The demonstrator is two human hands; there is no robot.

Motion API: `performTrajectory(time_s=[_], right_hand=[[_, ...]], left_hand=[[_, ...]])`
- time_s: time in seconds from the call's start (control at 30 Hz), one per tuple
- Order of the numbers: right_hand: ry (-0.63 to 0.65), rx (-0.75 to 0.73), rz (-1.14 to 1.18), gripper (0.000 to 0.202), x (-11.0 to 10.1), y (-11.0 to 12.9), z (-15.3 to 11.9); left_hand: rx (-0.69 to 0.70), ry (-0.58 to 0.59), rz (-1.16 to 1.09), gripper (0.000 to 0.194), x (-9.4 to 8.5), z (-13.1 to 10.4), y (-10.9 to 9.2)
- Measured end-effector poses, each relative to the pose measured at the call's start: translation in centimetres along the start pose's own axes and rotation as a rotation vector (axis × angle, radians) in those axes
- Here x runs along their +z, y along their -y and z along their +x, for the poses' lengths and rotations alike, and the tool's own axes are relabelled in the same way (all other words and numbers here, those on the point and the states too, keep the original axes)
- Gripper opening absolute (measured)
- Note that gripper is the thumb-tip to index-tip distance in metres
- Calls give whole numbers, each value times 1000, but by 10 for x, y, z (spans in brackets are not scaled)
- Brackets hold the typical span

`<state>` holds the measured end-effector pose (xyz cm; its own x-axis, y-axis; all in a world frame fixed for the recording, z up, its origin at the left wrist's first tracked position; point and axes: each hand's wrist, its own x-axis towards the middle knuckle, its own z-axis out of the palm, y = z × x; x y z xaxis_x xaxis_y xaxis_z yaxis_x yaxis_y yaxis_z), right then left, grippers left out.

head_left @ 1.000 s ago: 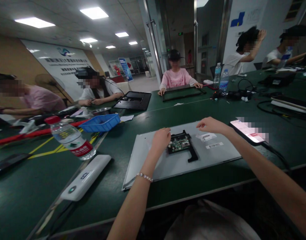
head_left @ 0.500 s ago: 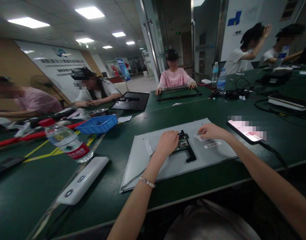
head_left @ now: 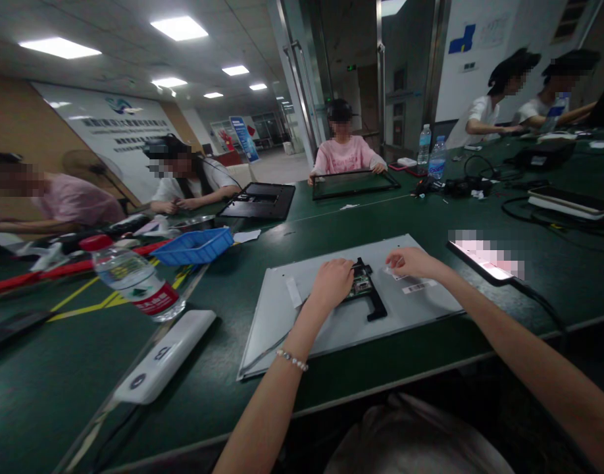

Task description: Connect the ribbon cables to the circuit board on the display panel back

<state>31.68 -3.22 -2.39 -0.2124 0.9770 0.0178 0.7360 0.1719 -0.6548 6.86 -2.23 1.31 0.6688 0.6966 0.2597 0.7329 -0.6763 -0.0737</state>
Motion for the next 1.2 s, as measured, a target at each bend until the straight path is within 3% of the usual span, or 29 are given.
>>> performTrajectory(time_s=[0.23, 0.5, 0.67, 0.83, 1.03, 1.2], right_hand=[[-47, -14, -151, 23, 0, 7, -4], [-49, -51, 98, 24, 7, 13, -5], [43, -18, 246, 27, 8, 25, -8], [65, -33, 282, 23, 16, 30, -8], [37, -61, 274, 19, 28, 26, -2], [10, -98, 215, 21, 27, 30, -6]], left_hand=[[-106, -32, 19, 25, -1, 1, 10], [-196, -84, -4, 27, 3, 0, 24], [2, -109, -234, 33, 3, 2, 14], [227, -44, -432, 35, -4, 0, 0], [313, 55, -413, 29, -4, -4, -7], [345, 62, -373, 27, 0, -4, -6]])
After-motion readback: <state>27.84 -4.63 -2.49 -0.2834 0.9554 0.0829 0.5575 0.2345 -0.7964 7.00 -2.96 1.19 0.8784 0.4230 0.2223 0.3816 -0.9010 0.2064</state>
